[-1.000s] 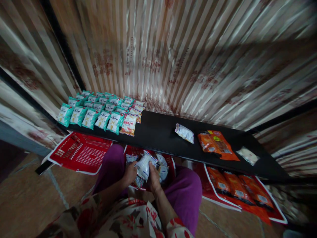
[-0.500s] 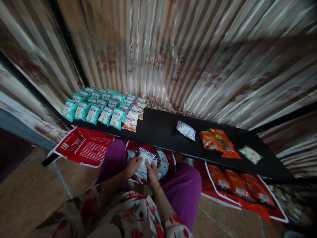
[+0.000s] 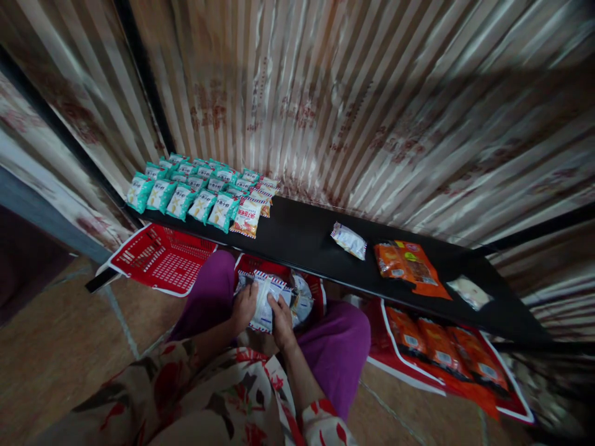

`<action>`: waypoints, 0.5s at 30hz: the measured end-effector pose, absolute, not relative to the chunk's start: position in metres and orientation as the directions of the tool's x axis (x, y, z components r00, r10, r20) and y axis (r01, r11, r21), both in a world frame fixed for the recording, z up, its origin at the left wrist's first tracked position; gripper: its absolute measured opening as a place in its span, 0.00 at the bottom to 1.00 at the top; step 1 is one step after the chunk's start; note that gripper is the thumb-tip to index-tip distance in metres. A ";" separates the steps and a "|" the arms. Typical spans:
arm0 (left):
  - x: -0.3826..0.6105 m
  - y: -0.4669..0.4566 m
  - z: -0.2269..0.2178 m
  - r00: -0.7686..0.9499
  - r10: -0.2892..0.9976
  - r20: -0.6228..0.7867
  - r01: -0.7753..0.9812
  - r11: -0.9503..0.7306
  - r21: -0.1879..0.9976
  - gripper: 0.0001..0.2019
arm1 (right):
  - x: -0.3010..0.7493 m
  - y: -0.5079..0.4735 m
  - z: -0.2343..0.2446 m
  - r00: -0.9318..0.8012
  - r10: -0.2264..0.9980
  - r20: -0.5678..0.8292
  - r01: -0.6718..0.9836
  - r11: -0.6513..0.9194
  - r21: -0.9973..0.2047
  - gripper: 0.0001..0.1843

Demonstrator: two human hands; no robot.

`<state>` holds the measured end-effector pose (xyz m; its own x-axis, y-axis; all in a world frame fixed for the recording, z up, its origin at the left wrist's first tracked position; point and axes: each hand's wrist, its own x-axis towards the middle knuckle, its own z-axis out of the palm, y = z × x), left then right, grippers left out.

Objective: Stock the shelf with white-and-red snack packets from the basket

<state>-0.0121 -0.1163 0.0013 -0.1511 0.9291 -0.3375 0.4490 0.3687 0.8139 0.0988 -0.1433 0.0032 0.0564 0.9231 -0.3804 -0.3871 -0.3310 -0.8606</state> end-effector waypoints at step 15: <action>-0.002 -0.113 0.005 -0.182 0.956 -0.231 0.483 0.292 0.826 0.17 | 0.104 -0.132 0.005 0.098 0.918 -0.383 -0.423 -0.310 -0.851 0.30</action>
<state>-0.0023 -0.1129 0.0050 -0.1815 0.9558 -0.2313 0.4832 0.2916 0.8255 0.1039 -0.1324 0.0049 0.0985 0.9185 -0.3831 -0.4234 -0.3097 -0.8514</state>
